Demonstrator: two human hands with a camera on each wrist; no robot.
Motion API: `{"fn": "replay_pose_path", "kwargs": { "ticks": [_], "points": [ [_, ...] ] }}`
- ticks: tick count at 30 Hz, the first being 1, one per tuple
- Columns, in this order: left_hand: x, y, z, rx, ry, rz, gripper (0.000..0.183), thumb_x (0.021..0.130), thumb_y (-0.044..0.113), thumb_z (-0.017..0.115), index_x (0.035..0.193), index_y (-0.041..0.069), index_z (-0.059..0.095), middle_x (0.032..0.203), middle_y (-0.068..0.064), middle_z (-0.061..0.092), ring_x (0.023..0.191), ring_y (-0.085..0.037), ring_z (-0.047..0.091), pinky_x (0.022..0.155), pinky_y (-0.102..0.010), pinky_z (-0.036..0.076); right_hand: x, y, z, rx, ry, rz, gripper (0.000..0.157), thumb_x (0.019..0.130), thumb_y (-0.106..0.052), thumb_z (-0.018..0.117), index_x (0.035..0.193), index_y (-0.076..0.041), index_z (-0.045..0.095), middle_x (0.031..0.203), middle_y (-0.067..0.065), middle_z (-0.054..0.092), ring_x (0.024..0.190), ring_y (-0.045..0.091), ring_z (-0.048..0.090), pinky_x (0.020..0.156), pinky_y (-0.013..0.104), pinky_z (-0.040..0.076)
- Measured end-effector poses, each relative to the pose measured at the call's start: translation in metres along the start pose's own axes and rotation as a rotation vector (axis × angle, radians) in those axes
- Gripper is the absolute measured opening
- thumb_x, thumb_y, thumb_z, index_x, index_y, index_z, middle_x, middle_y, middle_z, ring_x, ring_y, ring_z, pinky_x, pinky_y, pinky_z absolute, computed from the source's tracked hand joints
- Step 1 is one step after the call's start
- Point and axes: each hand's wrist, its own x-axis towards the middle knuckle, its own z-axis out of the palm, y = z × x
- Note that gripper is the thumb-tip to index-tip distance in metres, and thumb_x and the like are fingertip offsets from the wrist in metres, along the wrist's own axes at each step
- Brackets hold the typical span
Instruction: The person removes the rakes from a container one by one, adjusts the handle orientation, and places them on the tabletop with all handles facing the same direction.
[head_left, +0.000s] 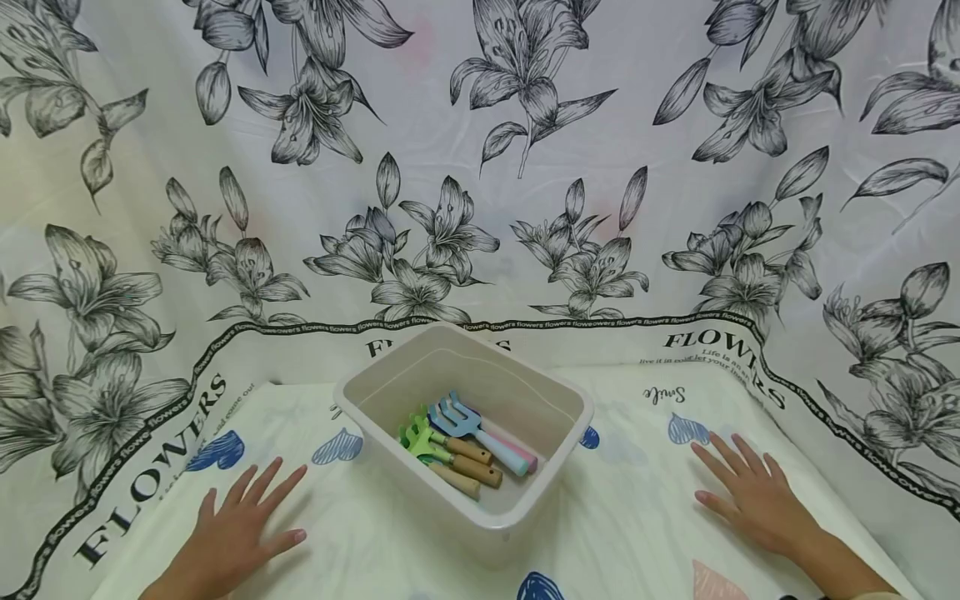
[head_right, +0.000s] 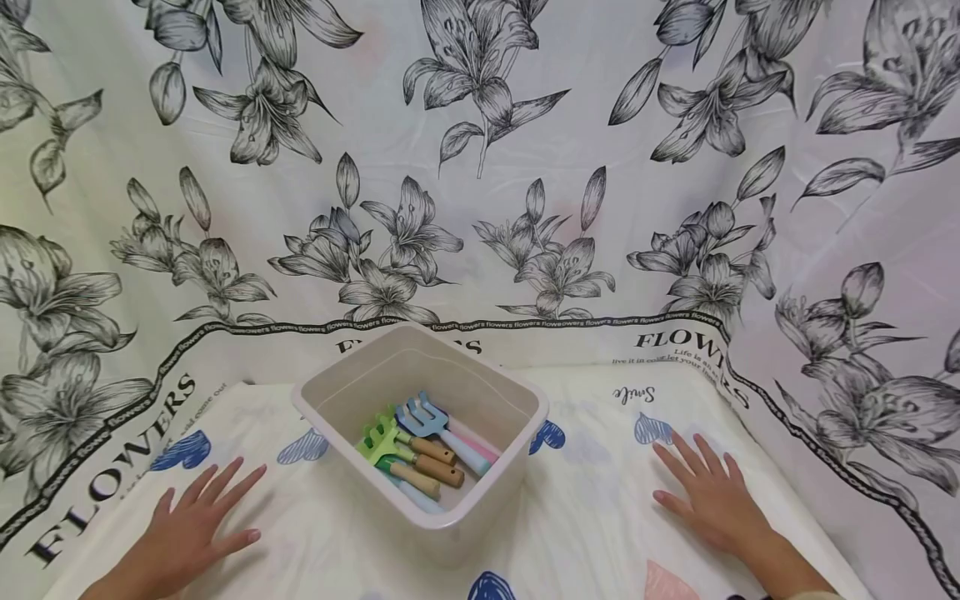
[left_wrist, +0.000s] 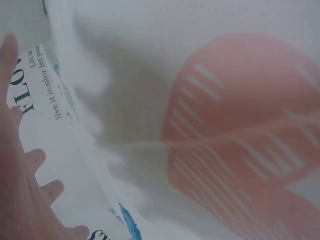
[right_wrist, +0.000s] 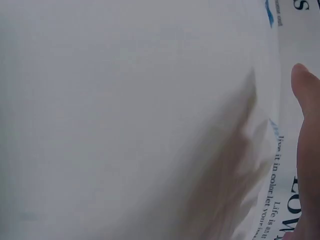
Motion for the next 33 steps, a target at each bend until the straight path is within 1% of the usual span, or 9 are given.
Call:
{"fn": "replay_pose_path", "kwargs": {
  "ticks": [2, 7, 10, 13, 16, 21, 27, 30, 33],
  "points": [
    [0.001, 0.000, 0.000, 0.001, 0.002, 0.006, 0.078, 0.083, 0.067, 0.059, 0.150, 0.035, 0.034, 0.150, -0.014, 0.036, 0.130, -0.047, 0.033, 0.090, -0.077, 0.021, 0.003, 0.001, 0.000, 0.008, 0.013, -0.012, 0.069, 0.093, -0.041, 0.062, 0.152, -0.021, 0.033, 0.161, 0.004, 0.015, 0.147, 0.029, 0.001, 0.098, 0.072, 0.017],
    [0.003, 0.000, -0.003, -0.023, 0.086, 0.086, 0.074, 0.086, 0.057, 0.065, 0.149, 0.030, 0.038, 0.143, -0.017, 0.044, 0.120, -0.044, 0.048, 0.086, -0.067, 0.037, 0.014, -0.002, 0.000, 0.036, 0.046, -0.031, 0.066, 0.091, -0.041, 0.066, 0.148, -0.019, 0.041, 0.152, 0.012, 0.033, 0.137, 0.041, 0.026, 0.092, 0.066, 0.030],
    [0.006, 0.004, -0.010, -0.071, 0.100, 0.077, 0.074, 0.088, 0.051, 0.066, 0.151, 0.028, 0.036, 0.142, -0.019, 0.044, 0.117, -0.044, 0.050, 0.084, -0.065, 0.041, 0.022, -0.007, -0.001, 0.075, 0.073, -0.043, 0.066, 0.089, -0.037, 0.069, 0.146, -0.017, 0.043, 0.147, 0.016, 0.038, 0.128, 0.042, 0.038, 0.089, 0.064, 0.034],
    [0.011, 0.008, -0.020, -0.133, 0.103, 0.018, 0.074, 0.090, 0.049, 0.064, 0.153, 0.027, 0.031, 0.144, -0.020, 0.041, 0.120, -0.045, 0.047, 0.088, -0.067, 0.038, 0.032, -0.015, 0.000, 0.111, 0.104, -0.060, 0.065, 0.089, -0.033, 0.070, 0.146, -0.015, 0.044, 0.145, 0.015, 0.041, 0.124, 0.040, 0.043, 0.089, 0.060, 0.039],
    [0.017, 0.013, -0.027, -0.212, 0.135, -0.022, 0.074, 0.092, 0.047, 0.062, 0.154, 0.027, 0.027, 0.147, -0.019, 0.039, 0.126, -0.045, 0.041, 0.092, -0.067, 0.034, 0.043, -0.024, 0.001, 0.140, 0.130, -0.068, 0.065, 0.089, -0.030, 0.071, 0.146, -0.016, 0.044, 0.145, 0.014, 0.042, 0.125, 0.038, 0.044, 0.090, 0.057, 0.040],
    [0.032, 0.029, -0.032, -0.302, 0.230, -0.032, 0.074, 0.094, 0.040, 0.062, 0.155, 0.027, 0.023, 0.153, -0.017, 0.030, 0.130, -0.048, 0.034, 0.095, -0.069, 0.030, 0.057, -0.035, 0.003, 0.159, 0.165, -0.065, 0.062, 0.090, -0.029, 0.071, 0.145, -0.017, 0.044, 0.144, 0.014, 0.043, 0.122, 0.035, 0.046, 0.086, 0.054, 0.045],
    [0.060, 0.054, -0.038, -0.448, 0.364, -0.036, 0.072, 0.094, 0.028, 0.062, 0.155, 0.026, 0.024, 0.158, -0.014, 0.019, 0.137, -0.048, 0.025, 0.098, -0.073, 0.021, 0.072, -0.049, 0.002, 0.205, 0.215, -0.058, 0.062, 0.089, -0.026, 0.071, 0.144, -0.017, 0.045, 0.143, 0.014, 0.044, 0.124, 0.038, 0.046, 0.086, 0.058, 0.045],
    [0.072, 0.067, -0.041, -0.531, 0.386, -0.048, 0.069, 0.096, 0.029, 0.059, 0.155, 0.026, 0.024, 0.159, -0.012, 0.017, 0.140, -0.046, 0.020, 0.100, -0.074, 0.016, 0.079, -0.059, 0.002, 0.235, 0.230, -0.063, 0.062, 0.089, -0.024, 0.072, 0.144, -0.016, 0.046, 0.142, 0.015, 0.045, 0.125, 0.039, 0.045, 0.089, 0.060, 0.043],
    [0.081, 0.077, -0.042, -0.595, 0.388, -0.076, 0.067, 0.098, 0.033, 0.056, 0.155, 0.026, 0.023, 0.160, -0.010, 0.014, 0.142, -0.044, 0.016, 0.100, -0.075, 0.016, 0.089, -0.069, 0.001, 0.248, 0.244, -0.062, 0.061, 0.088, -0.025, 0.072, 0.143, -0.016, 0.047, 0.142, 0.014, 0.046, 0.126, 0.038, 0.046, 0.092, 0.059, 0.042]
  ]
}}
